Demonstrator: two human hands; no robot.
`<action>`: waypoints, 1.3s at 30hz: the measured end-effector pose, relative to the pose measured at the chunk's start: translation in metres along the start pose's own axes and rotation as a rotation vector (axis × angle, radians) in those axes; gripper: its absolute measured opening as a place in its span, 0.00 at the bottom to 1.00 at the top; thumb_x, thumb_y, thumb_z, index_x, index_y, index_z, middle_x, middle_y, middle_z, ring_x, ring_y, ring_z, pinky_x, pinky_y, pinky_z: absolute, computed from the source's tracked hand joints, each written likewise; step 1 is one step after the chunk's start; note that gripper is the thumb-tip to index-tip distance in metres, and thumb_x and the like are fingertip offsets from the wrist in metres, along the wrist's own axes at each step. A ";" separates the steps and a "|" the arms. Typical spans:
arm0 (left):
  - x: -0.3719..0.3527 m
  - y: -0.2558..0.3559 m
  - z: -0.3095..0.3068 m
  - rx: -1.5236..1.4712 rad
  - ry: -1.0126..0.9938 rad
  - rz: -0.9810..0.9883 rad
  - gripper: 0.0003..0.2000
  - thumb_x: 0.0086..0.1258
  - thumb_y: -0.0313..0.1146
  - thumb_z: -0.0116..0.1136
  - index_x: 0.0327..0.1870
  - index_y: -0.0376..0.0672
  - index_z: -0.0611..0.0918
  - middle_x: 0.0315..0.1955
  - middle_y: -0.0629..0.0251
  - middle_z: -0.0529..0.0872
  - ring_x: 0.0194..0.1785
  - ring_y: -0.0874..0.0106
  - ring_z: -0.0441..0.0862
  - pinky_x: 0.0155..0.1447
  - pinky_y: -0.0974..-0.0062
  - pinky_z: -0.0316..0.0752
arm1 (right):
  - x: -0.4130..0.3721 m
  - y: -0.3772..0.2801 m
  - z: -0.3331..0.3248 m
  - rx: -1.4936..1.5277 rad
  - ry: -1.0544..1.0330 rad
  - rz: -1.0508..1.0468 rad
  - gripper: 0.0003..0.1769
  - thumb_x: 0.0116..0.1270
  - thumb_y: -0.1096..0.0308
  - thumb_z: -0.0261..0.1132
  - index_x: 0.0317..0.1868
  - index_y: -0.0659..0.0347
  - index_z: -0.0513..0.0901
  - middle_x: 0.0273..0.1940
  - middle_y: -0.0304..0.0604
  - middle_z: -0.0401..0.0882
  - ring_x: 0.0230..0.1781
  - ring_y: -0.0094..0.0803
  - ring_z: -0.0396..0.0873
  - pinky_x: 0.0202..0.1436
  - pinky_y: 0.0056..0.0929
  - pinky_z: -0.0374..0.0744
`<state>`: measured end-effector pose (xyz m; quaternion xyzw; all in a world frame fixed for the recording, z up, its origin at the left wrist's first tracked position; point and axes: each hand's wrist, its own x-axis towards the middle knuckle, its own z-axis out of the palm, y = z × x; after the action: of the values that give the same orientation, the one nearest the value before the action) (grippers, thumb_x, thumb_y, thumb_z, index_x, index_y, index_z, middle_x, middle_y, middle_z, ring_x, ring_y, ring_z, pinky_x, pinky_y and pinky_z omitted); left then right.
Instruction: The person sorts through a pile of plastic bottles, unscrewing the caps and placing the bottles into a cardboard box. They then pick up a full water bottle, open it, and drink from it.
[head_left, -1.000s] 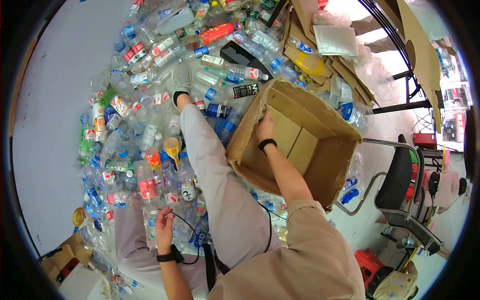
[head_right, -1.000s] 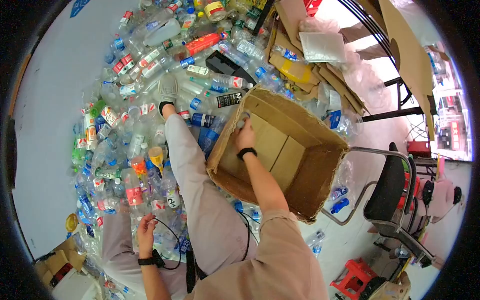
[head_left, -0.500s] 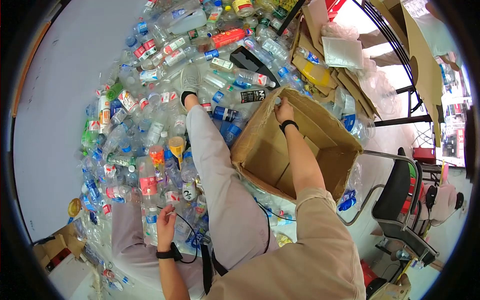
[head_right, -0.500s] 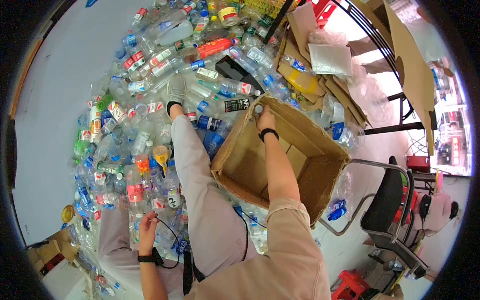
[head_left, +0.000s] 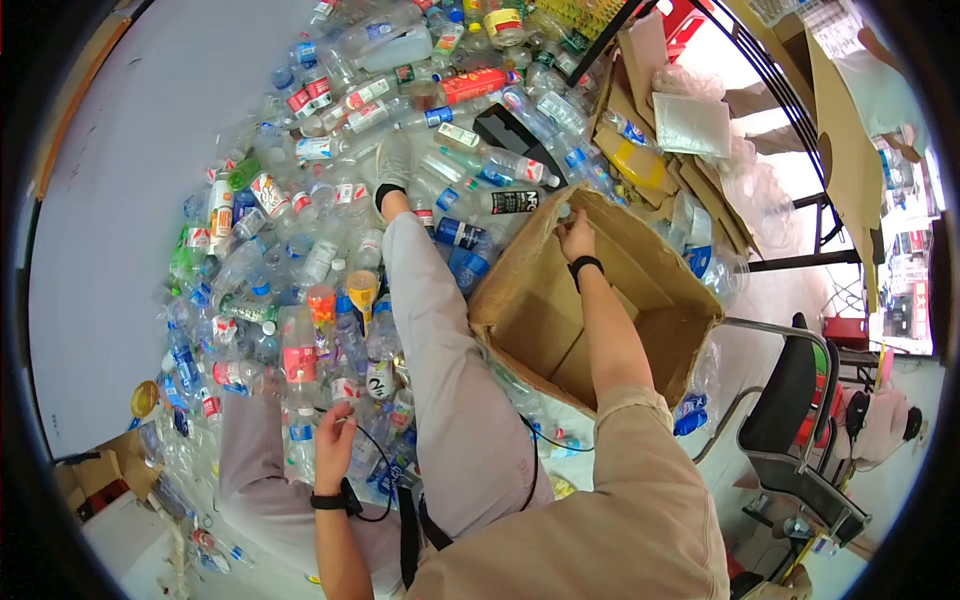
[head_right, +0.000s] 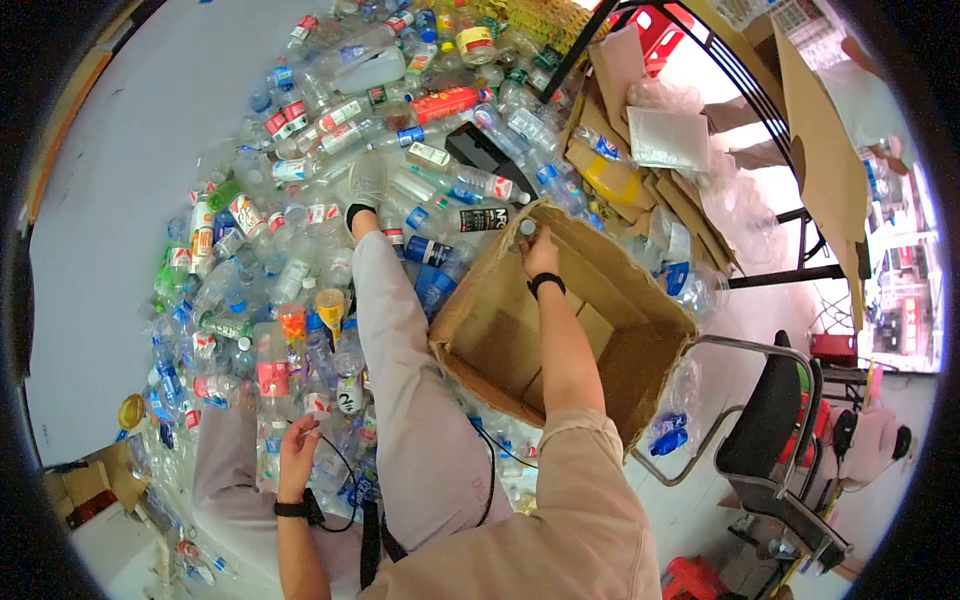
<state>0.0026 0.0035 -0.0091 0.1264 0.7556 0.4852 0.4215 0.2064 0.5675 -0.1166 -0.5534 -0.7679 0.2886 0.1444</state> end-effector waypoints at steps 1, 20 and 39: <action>-0.002 -0.002 0.000 -0.015 0.000 0.010 0.17 0.73 0.27 0.56 0.61 0.33 0.75 0.52 0.58 0.82 0.56 0.70 0.79 0.59 0.74 0.74 | -0.002 -0.001 -0.002 -0.002 0.022 -0.002 0.27 0.63 0.68 0.66 0.61 0.61 0.68 0.41 0.58 0.85 0.45 0.58 0.82 0.50 0.50 0.78; -0.009 0.001 0.010 0.109 0.077 0.175 0.19 0.68 0.34 0.62 0.58 0.37 0.78 0.47 0.56 0.86 0.42 0.67 0.85 0.47 0.70 0.80 | -0.282 -0.237 0.035 -0.021 -0.536 -0.538 0.28 0.62 0.58 0.69 0.60 0.58 0.73 0.43 0.54 0.79 0.35 0.46 0.83 0.39 0.40 0.81; -0.024 0.050 0.012 -0.306 0.060 0.164 0.24 0.71 0.37 0.61 0.62 0.32 0.72 0.49 0.60 0.83 0.50 0.73 0.82 0.53 0.73 0.77 | -0.375 -0.262 -0.019 0.275 -0.301 -0.608 0.37 0.48 0.67 0.78 0.58 0.59 0.68 0.56 0.47 0.70 0.46 0.41 0.77 0.44 0.38 0.79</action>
<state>0.0154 0.0212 0.0430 0.1075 0.6724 0.6308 0.3721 0.1458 0.1651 0.0927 -0.2263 -0.8639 0.4115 0.1819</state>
